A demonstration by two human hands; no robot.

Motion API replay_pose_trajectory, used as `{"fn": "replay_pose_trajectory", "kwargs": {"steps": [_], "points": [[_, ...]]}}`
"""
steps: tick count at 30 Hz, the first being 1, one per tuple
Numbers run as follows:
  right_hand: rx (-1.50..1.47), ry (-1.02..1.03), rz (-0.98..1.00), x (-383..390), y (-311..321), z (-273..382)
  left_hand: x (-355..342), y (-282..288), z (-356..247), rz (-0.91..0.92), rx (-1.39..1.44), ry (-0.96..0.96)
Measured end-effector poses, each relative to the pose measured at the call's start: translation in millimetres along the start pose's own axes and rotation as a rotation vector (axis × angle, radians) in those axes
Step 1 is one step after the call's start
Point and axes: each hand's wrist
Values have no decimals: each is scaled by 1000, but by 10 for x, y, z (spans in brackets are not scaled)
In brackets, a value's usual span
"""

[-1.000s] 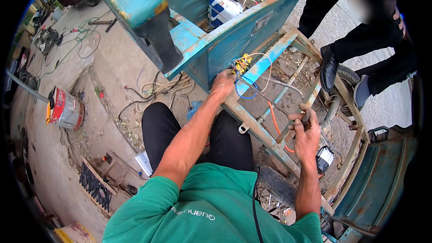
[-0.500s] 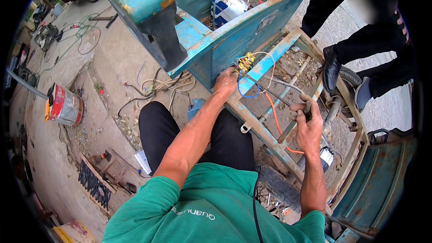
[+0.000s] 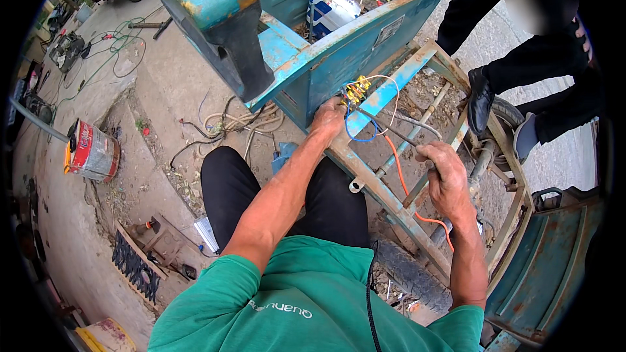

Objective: The person sits on the ground and uses pliers and a screwdriver to strip, twist, and secure wires to a terminal block on a teal three-wheeled vehicle. They repeatedly adjust connections and test the wiring throughout the clip.

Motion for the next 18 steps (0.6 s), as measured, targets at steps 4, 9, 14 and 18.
{"fn": "replay_pose_trajectory", "kwargs": {"steps": [4,9,14,18], "points": [[87,224,50,-147,96,-78,-24,-12,18,0,27,18],[3,138,63,-190,132,-68,-30,-28,39,8,63,14],[-227,-198,52,-166,143,-146,-58,-21,103,8,40,-9],[84,286,194,-322,257,-128,-20,-19,60,6,50,-18]]}}
Point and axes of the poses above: each hand's wrist, its own x-axis away from the middle knuckle, its own y-axis out of the back of the hand, z = x × y, and after that the axes turned 4 degrees about z, right-handed
